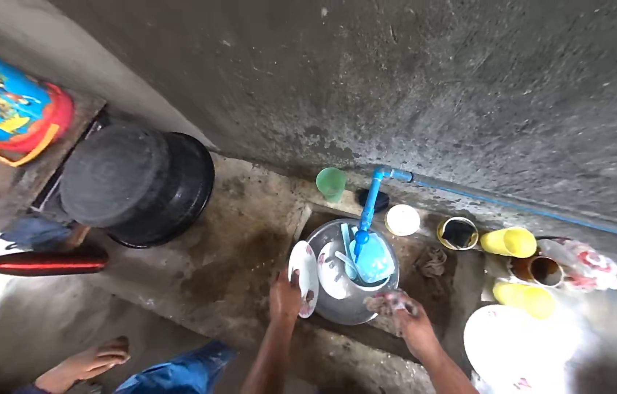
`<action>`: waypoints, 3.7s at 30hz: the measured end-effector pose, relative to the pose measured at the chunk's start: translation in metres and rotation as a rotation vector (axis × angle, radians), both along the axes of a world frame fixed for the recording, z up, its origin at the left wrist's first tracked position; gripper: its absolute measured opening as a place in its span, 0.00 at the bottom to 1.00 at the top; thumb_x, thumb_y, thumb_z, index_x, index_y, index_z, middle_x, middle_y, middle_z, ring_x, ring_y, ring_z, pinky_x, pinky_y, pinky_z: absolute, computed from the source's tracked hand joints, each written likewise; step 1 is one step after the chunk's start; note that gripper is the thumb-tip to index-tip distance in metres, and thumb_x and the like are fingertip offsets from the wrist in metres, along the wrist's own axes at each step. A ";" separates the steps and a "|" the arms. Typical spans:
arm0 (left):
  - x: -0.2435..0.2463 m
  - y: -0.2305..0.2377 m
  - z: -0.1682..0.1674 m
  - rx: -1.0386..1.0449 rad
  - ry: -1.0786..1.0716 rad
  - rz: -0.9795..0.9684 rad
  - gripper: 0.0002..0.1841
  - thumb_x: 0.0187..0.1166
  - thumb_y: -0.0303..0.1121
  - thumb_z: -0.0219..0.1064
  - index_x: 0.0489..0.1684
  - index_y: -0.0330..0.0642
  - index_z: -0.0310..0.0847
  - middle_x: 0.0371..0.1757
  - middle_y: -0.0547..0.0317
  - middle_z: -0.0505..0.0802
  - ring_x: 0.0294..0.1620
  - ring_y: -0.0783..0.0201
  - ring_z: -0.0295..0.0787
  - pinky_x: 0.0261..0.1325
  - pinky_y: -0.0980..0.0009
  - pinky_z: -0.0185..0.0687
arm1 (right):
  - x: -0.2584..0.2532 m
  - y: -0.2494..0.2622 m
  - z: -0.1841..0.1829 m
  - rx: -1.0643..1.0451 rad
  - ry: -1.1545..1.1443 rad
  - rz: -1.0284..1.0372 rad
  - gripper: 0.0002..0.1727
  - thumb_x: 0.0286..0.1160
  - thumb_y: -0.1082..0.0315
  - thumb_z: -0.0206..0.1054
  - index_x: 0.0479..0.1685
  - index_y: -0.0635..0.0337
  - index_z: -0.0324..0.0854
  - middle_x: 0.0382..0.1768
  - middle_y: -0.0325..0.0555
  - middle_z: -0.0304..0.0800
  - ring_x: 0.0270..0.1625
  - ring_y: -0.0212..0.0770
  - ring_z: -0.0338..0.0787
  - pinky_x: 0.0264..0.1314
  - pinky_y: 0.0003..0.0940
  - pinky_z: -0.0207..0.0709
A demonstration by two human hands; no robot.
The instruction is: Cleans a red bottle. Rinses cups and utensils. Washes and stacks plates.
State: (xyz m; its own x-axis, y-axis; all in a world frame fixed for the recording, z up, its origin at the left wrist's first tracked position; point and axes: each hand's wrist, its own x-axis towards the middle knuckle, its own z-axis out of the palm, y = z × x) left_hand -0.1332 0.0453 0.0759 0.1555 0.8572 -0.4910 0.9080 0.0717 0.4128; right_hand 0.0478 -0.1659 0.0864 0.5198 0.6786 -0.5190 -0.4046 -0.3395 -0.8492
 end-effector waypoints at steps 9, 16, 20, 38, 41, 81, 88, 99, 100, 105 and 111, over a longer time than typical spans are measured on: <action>0.016 -0.064 0.079 -0.031 -0.324 0.128 0.22 0.95 0.38 0.46 0.61 0.27 0.80 0.44 0.43 0.89 0.46 0.60 0.86 0.57 0.60 0.81 | -0.095 0.062 0.004 0.330 -0.702 0.477 0.29 0.80 0.67 0.60 0.81 0.69 0.73 0.86 0.62 0.67 0.92 0.60 0.60 0.93 0.63 0.47; 0.048 -0.114 0.065 -0.100 -0.360 0.047 0.21 0.94 0.38 0.51 0.48 0.30 0.86 0.36 0.48 0.89 0.40 0.61 0.85 0.52 0.60 0.80 | -0.051 0.025 -0.032 0.010 -0.768 0.270 0.31 0.80 0.67 0.56 0.83 0.72 0.68 0.87 0.67 0.64 0.92 0.63 0.58 0.95 0.58 0.48; 0.065 -0.119 0.063 -0.105 -0.351 -0.058 0.21 0.94 0.37 0.49 0.53 0.29 0.86 0.45 0.43 0.92 0.49 0.57 0.89 0.61 0.57 0.80 | -0.055 0.006 -0.023 0.090 -0.728 0.266 0.33 0.74 0.66 0.64 0.81 0.72 0.71 0.86 0.69 0.65 0.91 0.65 0.60 0.94 0.59 0.49; 0.099 -0.152 0.056 -0.594 -0.398 -0.163 0.26 0.71 0.20 0.70 0.71 0.27 0.74 0.62 0.39 0.88 0.63 0.56 0.86 0.70 0.58 0.79 | 0.015 0.016 -0.026 0.110 -0.823 0.083 0.17 0.67 0.61 0.70 0.36 0.70 0.93 0.42 0.62 0.95 0.50 0.61 0.95 0.57 0.61 0.85; 0.099 -0.159 0.055 -0.492 -0.480 -0.054 0.31 0.71 0.18 0.68 0.78 0.28 0.68 0.66 0.40 0.87 0.66 0.58 0.85 0.72 0.62 0.79 | 0.043 0.017 -0.044 -0.121 -0.656 0.141 0.18 0.73 0.64 0.70 0.52 0.71 0.90 0.56 0.67 0.91 0.64 0.64 0.88 0.71 0.61 0.77; 0.082 -0.156 0.051 -0.314 -0.632 0.293 0.25 0.91 0.32 0.55 0.83 0.29 0.64 0.78 0.40 0.80 0.77 0.61 0.77 0.81 0.66 0.69 | 0.068 0.063 0.002 0.008 -0.581 0.032 0.18 0.77 0.72 0.67 0.63 0.70 0.85 0.59 0.62 0.90 0.62 0.51 0.90 0.70 0.46 0.82; 0.068 -0.165 0.040 -0.353 -0.584 0.254 0.25 0.91 0.35 0.57 0.83 0.32 0.65 0.75 0.40 0.82 0.75 0.59 0.80 0.80 0.61 0.71 | 0.026 0.078 0.025 0.020 -0.685 0.118 0.17 0.72 0.70 0.72 0.56 0.71 0.88 0.53 0.62 0.93 0.55 0.53 0.93 0.65 0.47 0.85; 0.087 -0.161 0.048 -0.307 -0.647 0.233 0.24 0.90 0.32 0.56 0.82 0.30 0.67 0.75 0.40 0.83 0.74 0.62 0.81 0.79 0.65 0.72 | 0.040 0.076 0.029 0.053 -0.643 0.227 0.19 0.73 0.69 0.72 0.60 0.71 0.87 0.58 0.61 0.92 0.61 0.52 0.92 0.70 0.44 0.81; 0.089 -0.162 0.046 -0.297 -0.649 0.237 0.23 0.90 0.32 0.55 0.81 0.30 0.68 0.73 0.41 0.84 0.73 0.62 0.82 0.79 0.65 0.73 | 0.039 0.077 0.031 0.043 -0.655 0.238 0.19 0.72 0.70 0.72 0.60 0.71 0.87 0.58 0.62 0.92 0.61 0.53 0.92 0.71 0.46 0.81; 0.095 -0.167 0.038 -0.292 -0.739 0.222 0.18 0.85 0.25 0.56 0.72 0.29 0.73 0.57 0.49 0.90 0.56 0.70 0.88 0.64 0.72 0.83 | 0.013 0.077 0.039 -0.022 -0.696 0.273 0.18 0.73 0.68 0.70 0.58 0.71 0.88 0.62 0.63 0.91 0.68 0.56 0.89 0.76 0.49 0.78; 0.100 -0.157 0.045 -0.265 -0.777 0.224 0.23 0.93 0.33 0.49 0.81 0.31 0.67 0.73 0.45 0.84 0.70 0.68 0.82 0.75 0.71 0.75 | 0.023 0.045 0.033 0.133 -0.614 0.083 0.17 0.71 0.71 0.70 0.60 0.65 0.89 0.60 0.55 0.92 0.63 0.45 0.91 0.70 0.39 0.83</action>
